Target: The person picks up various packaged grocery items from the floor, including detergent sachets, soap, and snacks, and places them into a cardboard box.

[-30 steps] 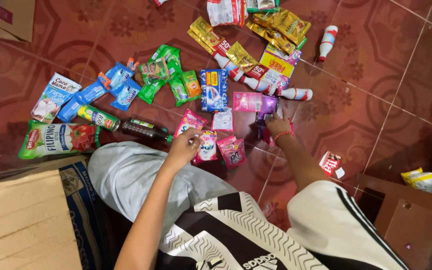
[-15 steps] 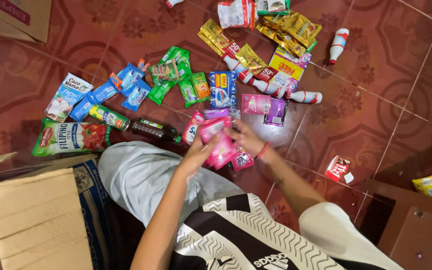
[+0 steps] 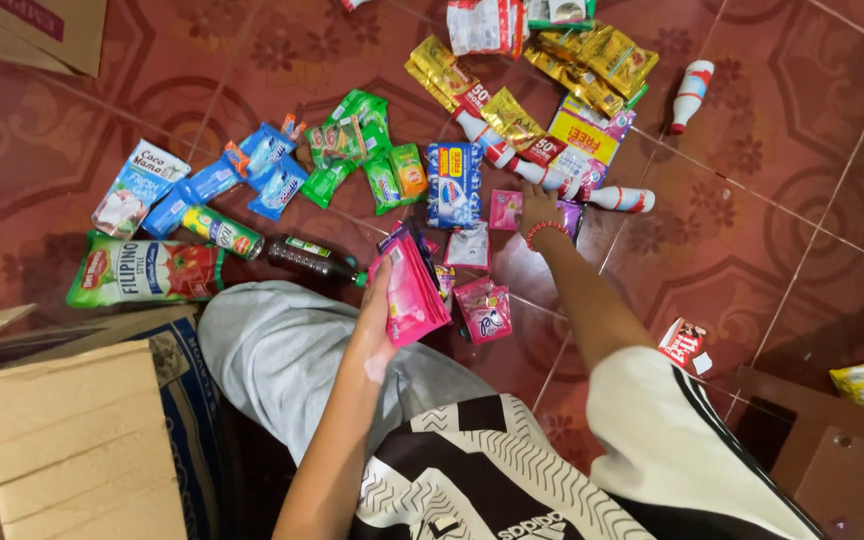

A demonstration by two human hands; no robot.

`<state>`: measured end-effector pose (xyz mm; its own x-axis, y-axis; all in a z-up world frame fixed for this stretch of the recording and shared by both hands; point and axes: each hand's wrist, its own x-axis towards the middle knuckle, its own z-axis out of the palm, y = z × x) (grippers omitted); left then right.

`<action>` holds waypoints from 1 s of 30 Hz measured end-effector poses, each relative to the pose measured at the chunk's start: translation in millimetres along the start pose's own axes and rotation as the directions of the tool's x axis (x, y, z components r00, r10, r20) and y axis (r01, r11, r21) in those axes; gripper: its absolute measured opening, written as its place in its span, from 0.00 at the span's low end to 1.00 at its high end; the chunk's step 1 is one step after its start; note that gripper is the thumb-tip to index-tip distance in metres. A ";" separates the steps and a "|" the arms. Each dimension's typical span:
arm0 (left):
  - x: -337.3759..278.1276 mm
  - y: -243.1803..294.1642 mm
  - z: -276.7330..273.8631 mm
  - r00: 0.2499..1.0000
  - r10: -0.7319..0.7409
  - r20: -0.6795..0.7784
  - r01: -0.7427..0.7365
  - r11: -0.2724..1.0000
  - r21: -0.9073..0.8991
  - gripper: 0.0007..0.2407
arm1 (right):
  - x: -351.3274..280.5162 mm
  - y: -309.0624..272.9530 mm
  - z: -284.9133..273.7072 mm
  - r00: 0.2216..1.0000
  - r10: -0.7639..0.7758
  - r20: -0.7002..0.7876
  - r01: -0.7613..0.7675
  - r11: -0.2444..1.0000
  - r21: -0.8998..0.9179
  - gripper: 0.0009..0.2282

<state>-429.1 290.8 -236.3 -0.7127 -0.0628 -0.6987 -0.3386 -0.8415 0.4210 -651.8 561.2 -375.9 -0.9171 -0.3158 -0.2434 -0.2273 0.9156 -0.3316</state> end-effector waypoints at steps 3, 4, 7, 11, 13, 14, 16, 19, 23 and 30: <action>1.7 0.1 -4.4 1.000 -0.012 0.011 0.013 0.995 -0.099 0.22 | 2.6 11.6 20.9 0.997 0.063 0.051 -0.047 0.965 -0.259 0.34; -0.9 0.5 -5.0 1.000 -0.024 -0.005 0.024 0.996 -0.090 0.22 | 5.3 25.4 43.6 0.999 0.036 0.005 -0.033 0.945 -0.325 0.30; -3.5 0.2 -7.7 0.999 -0.034 -0.024 0.031 0.993 -0.111 0.22 | -0.5 17.4 50.8 0.998 -0.006 -0.068 -0.021 0.923 -0.384 0.24; -2.1 -1.9 -10.9 1.000 -0.012 0.026 0.016 0.986 -0.169 0.21 | -12.6 14.9 43.3 0.987 0.150 -0.056 -0.159 0.958 -0.238 0.22; -2.5 -3.1 -11.2 0.999 -0.013 0.038 0.020 0.983 -0.185 0.21 | -10.0 59.3 67.8 0.946 0.297 -0.131 -0.313 0.941 -0.130 0.20; -3.1 -3.9 -11.2 0.999 -0.014 0.052 0.024 0.980 -0.199 0.21 | -9.5 81.6 79.9 0.877 0.443 -0.188 -0.453 0.892 -0.009 0.18; -5.1 -3.1 -7.9 0.998 -0.033 0.054 0.044 0.977 -0.208 0.22 | -5.6 93.7 86.7 0.817 0.520 -0.250 -0.518 0.852 0.079 0.17; -12.1 -1.9 -2.1 0.997 -0.057 0.046 0.065 0.977 -0.204 0.22 | -8.3 100.1 93.2 0.739 0.605 -0.297 -0.562 0.796 0.225 0.17; -11.3 -6.1 -5.8 0.996 -0.079 0.035 0.084 0.977 -0.196 0.23 | -7.8 97.1 92.2 0.724 0.634 -0.271 -0.527 0.763 0.375 0.18; -14.0 -1.2 -8.2 0.999 -0.032 0.019 0.035 0.986 -0.166 0.23 | -7.4 59.7 86.6 0.725 0.617 -0.306 -0.415 0.745 0.522 0.19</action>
<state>-413.7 288.2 -231.8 -0.7133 -0.0256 -0.7004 -0.2564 -0.9205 0.2948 -630.2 596.6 -472.9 -0.9051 0.4125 -0.1026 0.3820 0.6834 -0.6221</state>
